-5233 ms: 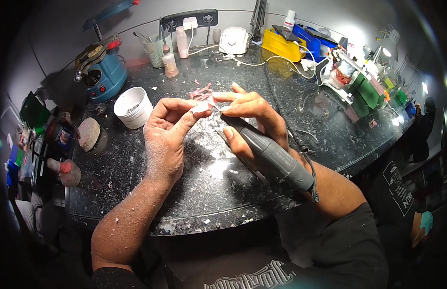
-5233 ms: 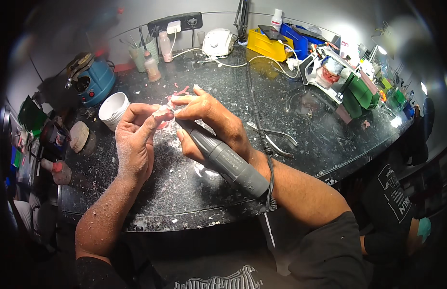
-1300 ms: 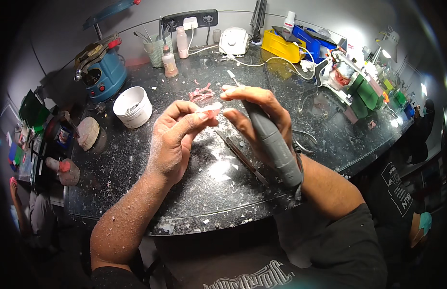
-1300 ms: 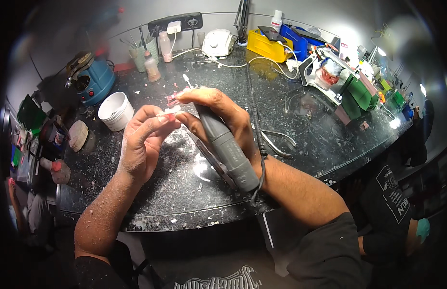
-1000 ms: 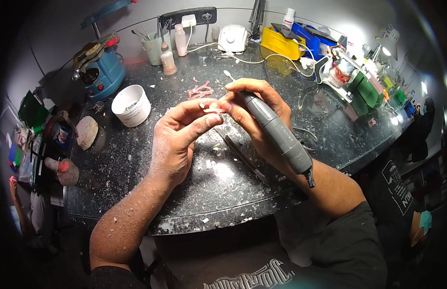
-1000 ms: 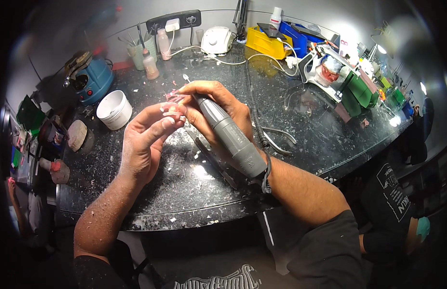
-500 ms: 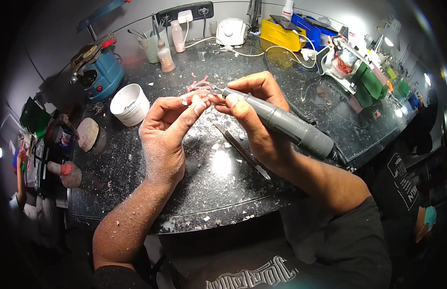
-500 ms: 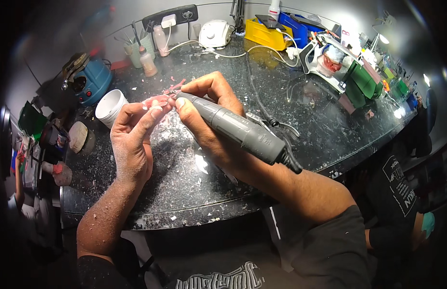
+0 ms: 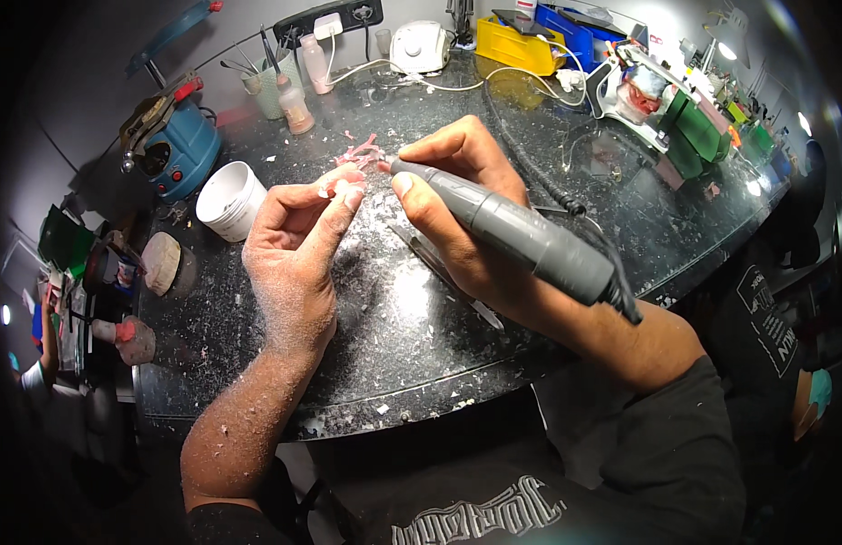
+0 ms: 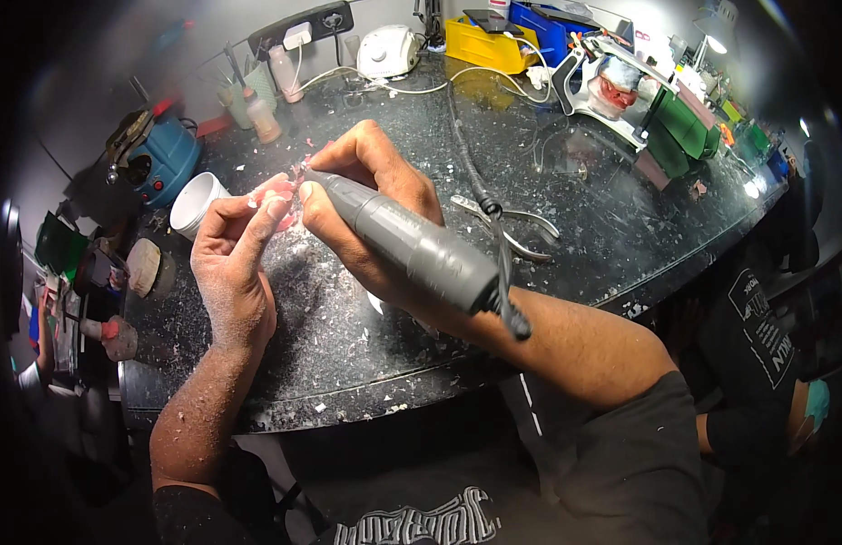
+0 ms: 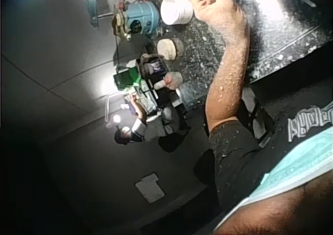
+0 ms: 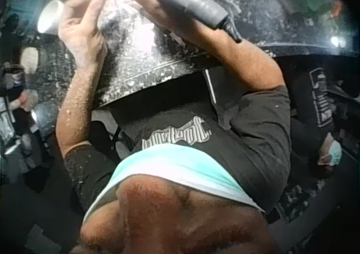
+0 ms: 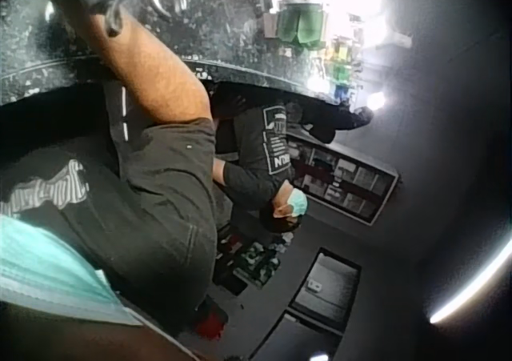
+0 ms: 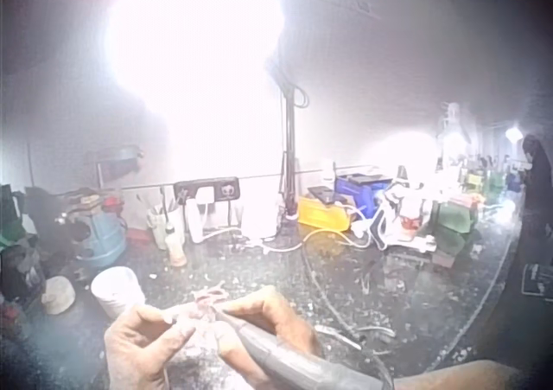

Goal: The person uses a rotary tool to carve a small pink plastic piece held in the left hand. The person rotates the piece and applies the tool to its surface, generating pink shavings that accumulate on the workbench.

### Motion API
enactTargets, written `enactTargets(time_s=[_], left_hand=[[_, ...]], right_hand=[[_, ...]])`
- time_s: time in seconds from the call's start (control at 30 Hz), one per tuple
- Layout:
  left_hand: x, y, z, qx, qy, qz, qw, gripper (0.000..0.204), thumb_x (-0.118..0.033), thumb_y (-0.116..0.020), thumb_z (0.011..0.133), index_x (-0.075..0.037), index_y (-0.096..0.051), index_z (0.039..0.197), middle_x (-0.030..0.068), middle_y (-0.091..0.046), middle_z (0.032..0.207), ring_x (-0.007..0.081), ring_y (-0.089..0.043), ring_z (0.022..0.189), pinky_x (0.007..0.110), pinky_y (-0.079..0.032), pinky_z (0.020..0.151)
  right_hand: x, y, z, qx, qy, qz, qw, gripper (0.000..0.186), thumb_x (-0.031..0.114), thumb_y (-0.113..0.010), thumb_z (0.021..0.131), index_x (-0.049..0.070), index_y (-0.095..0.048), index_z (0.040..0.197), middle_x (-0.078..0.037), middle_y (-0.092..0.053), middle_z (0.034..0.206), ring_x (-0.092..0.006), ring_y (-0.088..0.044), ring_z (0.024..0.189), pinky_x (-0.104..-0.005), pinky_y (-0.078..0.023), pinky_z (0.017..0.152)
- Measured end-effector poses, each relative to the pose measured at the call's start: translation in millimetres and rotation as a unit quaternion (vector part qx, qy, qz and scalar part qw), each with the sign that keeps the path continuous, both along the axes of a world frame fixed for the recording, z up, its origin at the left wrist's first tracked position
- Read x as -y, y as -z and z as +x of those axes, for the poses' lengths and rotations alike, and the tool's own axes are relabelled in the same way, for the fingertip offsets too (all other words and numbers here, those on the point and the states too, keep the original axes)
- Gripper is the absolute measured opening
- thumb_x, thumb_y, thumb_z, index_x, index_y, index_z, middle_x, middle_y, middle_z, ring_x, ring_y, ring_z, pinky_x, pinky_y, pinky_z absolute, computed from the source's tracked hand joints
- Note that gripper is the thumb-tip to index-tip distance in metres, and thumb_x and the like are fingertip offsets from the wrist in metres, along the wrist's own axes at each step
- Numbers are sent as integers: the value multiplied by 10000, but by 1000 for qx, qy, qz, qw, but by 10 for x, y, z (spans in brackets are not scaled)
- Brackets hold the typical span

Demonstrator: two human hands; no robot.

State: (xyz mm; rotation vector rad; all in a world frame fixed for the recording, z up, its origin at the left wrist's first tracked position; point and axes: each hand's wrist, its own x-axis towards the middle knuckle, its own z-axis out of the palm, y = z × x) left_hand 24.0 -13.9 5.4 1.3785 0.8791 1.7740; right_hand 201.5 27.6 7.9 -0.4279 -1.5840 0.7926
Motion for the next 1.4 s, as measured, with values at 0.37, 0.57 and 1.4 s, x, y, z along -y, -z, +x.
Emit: enactTargets(time_s=[0.37,0.57,1.4], left_hand=[[22,-36,47,-14,6,-5,1000,207,41,-722,952,29,-666,1151,163,-751,1126,205,-725,1090,333,-570,1010],[45,-43,44,-47,-27,-23,998,193,30,-734,948,35,-686,1135,141,-756,1112,186,-725,1074,316,-568,1000],[67,-50,53,-65,-30,-35,997,215,21,-755,937,37,-715,1147,125,-757,1118,163,-718,1064,309,-561,997]], right_hand=[[27,8,12,13,-34,-26,999,228,140,-711,992,13,-586,1134,-47,-660,972,-71,-612,886,-247,-517,777],[44,29,-18,-2,-63,-58,996,189,101,-698,1008,30,-585,1142,4,-619,921,-7,-532,777,-183,-445,659],[85,-32,12,22,-33,-67,997,318,188,-784,918,20,-626,1138,-82,-683,997,-134,-696,823,-291,-567,700]])
